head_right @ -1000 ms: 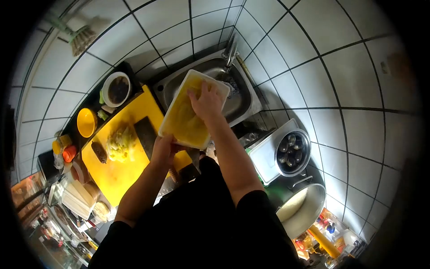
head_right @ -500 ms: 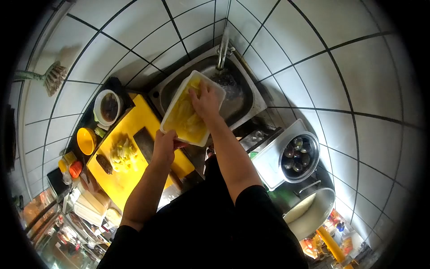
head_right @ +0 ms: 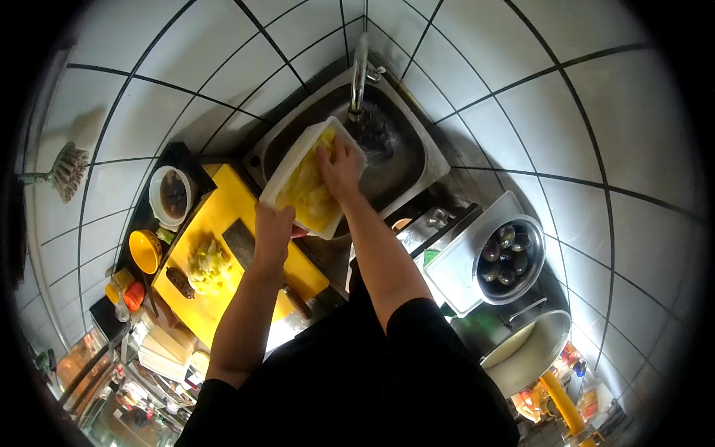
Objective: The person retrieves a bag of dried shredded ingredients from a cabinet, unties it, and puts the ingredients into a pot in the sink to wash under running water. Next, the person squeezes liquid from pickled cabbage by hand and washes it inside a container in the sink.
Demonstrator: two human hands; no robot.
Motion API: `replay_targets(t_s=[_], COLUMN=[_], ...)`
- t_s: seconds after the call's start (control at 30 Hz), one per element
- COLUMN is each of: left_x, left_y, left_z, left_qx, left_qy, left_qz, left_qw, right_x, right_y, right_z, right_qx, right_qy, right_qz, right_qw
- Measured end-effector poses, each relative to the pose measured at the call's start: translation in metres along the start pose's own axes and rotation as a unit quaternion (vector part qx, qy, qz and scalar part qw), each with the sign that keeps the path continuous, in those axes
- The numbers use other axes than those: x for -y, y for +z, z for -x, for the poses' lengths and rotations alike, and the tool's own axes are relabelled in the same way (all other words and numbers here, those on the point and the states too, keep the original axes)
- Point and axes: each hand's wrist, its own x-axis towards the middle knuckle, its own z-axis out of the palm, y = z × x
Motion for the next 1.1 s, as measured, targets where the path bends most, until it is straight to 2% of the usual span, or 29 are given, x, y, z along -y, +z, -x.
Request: replay_targets(t_s=[0.07,0.17,0.27,0.4,0.53,0.77,0.9,1.0,1.1], left_x=[-0.003,-0.014,-0.019,-0.036,-0.008,-0.011,-0.025,-0.019,-0.017], left_y=[0.003,0.008,0.014,0.024,0.024,0.043,0.046,0.042,0.040], left_z=[-0.004,-0.010,-0.014,-0.009,-0.031,-0.026,-0.024,-0.029,-0.030], left_qx=[-0.011,-0.024,-0.031,-0.040,-0.043,-0.024,-0.029,-0.030,-0.019], left_qy=[-0.002,-0.009,-0.001,-0.015,-0.004,0.036,0.050,0.077,0.075], left_qz=[-0.034,-0.095,-0.124,-0.165,-0.286,-0.387,-0.444,-0.476,-0.442], left_qw=[0.999,0.995,0.992,0.985,0.957,0.921,0.894,0.875,0.894], right_x=[-0.010,-0.015,-0.015,-0.043,-0.058,-0.066,-0.069,-0.062,-0.062], right_y=[0.010,0.009,0.012,0.026,0.038,0.025,0.025,0.025,0.027], right_z=[-0.005,-0.008,-0.009,-0.016,-0.021,-0.020,-0.021,-0.021,-0.022], right_qx=[-0.025,-0.010,-0.012,-0.023,-0.038,-0.040,-0.045,-0.050,-0.048], right_qy=[0.011,0.008,0.047,0.046,0.061,0.094,0.081,0.067,0.087], right_qz=[0.011,-0.053,-0.112,-0.097,-0.085,-0.104,-0.097,-0.104,-0.096], right_qw=[1.000,0.998,0.993,0.994,0.994,0.989,0.991,0.991,0.990])
